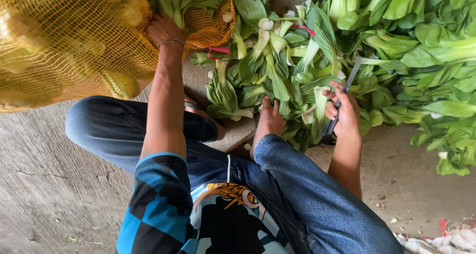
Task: The person sits on the floor next to a mesh sack of bok choy, picks up individual heads, and uses a small knife to trim the root ends, tossing trimmed heads onto a pile and discarding cut roots. They repeat this trimming cycle one head at a time throughout the episode.
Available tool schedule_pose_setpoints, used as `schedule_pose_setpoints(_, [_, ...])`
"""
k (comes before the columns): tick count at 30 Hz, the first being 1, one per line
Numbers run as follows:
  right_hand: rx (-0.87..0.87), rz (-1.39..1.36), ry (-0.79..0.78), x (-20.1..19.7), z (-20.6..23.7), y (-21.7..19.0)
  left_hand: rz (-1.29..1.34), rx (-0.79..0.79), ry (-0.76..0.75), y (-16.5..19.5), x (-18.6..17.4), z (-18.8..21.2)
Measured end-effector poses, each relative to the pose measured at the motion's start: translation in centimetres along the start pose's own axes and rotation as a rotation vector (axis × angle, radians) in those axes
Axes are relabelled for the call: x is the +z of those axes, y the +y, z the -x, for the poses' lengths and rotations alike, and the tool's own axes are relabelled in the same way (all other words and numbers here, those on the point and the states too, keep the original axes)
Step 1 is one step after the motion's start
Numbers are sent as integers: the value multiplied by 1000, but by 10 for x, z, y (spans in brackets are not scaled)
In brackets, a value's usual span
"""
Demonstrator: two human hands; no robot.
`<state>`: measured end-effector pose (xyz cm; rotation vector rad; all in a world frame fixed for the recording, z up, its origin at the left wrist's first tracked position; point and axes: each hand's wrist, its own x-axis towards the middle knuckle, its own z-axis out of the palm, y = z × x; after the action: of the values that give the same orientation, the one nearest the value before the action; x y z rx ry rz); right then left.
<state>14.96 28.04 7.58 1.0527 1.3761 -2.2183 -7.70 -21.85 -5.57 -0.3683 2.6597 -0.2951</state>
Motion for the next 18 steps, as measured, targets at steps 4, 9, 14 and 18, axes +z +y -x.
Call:
schedule_pose_setpoints(4, [38,6,12,6,6,0,10,-37,152,6,19,-1])
schedule_pose_setpoints(9, [23,54,65,10,14,-4,407,-131,41,9,28,7])
schedule_pose_setpoints(14, [-48,79,39,26,12,-11,498,-87,617,20,25,48])
schedule_pose_setpoints(18, [-179,159,14,56,23,-16,901,-15,800,46,10,92])
